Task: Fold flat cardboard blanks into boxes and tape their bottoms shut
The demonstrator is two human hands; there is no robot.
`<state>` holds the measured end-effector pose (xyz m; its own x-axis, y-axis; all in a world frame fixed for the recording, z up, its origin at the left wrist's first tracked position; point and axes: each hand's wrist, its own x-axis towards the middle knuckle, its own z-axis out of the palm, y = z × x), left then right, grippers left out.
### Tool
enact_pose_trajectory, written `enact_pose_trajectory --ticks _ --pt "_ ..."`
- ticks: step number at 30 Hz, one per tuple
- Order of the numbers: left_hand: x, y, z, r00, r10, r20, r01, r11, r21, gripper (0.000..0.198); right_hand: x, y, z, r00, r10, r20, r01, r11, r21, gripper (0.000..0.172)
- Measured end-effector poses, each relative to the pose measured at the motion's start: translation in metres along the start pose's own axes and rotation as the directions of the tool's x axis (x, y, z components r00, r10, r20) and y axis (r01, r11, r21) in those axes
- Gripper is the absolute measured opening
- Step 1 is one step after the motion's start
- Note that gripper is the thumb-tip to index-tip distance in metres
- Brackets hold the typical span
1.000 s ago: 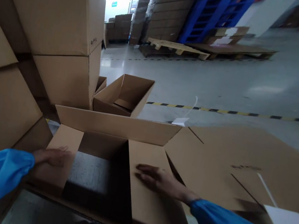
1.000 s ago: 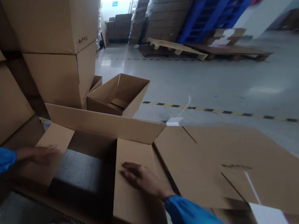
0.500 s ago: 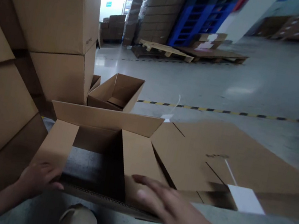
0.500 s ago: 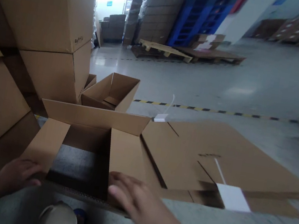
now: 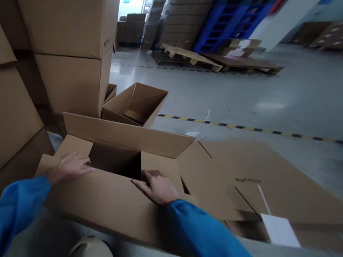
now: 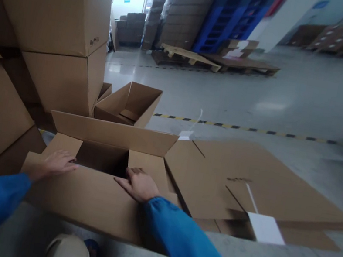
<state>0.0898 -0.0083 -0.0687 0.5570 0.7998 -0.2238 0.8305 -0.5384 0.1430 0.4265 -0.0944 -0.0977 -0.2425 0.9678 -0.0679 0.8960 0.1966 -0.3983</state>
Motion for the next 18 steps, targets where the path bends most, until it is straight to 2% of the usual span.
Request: enact_pose_trajectory --ticks 2,3,5,6,8,11,12,14,15,17,18 --pt "0.017 -0.007 0.028 0.989 0.018 -0.15 -0.019 1.0 -0.003 0.057 0.013 0.016 0.04 0.977 0.024 -0.213 -0.042 0.996 -0.083 0.061" --pt "0.022 -0.009 0.041 0.978 0.028 -0.205 -0.03 1.0 -0.008 0.062 0.016 0.024 0.057 0.959 0.045 -0.279 -0.074 0.993 -0.094 0.063" --pt "0.027 -0.013 0.059 0.952 0.04 -0.304 -0.046 0.999 -0.012 0.065 0.018 0.033 0.076 0.93 0.069 -0.361 -0.113 0.988 -0.102 0.066" --pt "0.027 -0.014 0.064 0.941 0.047 -0.336 -0.054 0.998 -0.013 0.065 0.02 0.034 0.075 0.917 0.053 -0.396 -0.104 0.989 -0.109 0.064" --pt "0.025 -0.014 0.067 0.923 0.052 -0.381 -0.061 0.998 -0.012 0.064 0.03 0.028 0.055 0.867 0.001 -0.498 -0.069 0.991 -0.117 0.056" --pt "0.022 -0.011 0.065 0.905 0.0 -0.425 -0.002 1.0 -0.005 0.069 0.067 0.007 0.002 0.727 -0.014 -0.687 -0.07 0.993 -0.093 0.052" --pt "0.021 -0.01 0.065 0.897 -0.022 -0.442 0.025 1.0 0.001 0.073 0.082 -0.002 -0.013 0.703 -0.029 -0.71 -0.055 0.994 -0.095 0.053" --pt "0.02 -0.009 0.065 0.872 -0.062 -0.485 0.077 0.997 0.012 0.077 0.107 -0.018 -0.032 0.727 -0.065 -0.684 -0.018 0.993 -0.113 0.052" --pt "0.019 -0.008 0.066 0.86 -0.079 -0.505 0.099 0.995 0.013 0.078 0.116 -0.025 -0.035 0.745 -0.066 -0.664 -0.016 0.993 -0.117 0.051" --pt "0.017 -0.008 0.068 0.84 -0.121 -0.529 0.142 0.99 0.0 0.082 0.121 -0.035 -0.03 0.754 -0.043 -0.655 -0.038 0.993 -0.109 0.049" --pt "0.015 -0.008 0.068 0.837 -0.153 -0.525 0.169 0.985 -0.017 0.085 0.119 -0.038 -0.025 0.741 -0.029 -0.671 -0.05 0.994 -0.099 0.047"
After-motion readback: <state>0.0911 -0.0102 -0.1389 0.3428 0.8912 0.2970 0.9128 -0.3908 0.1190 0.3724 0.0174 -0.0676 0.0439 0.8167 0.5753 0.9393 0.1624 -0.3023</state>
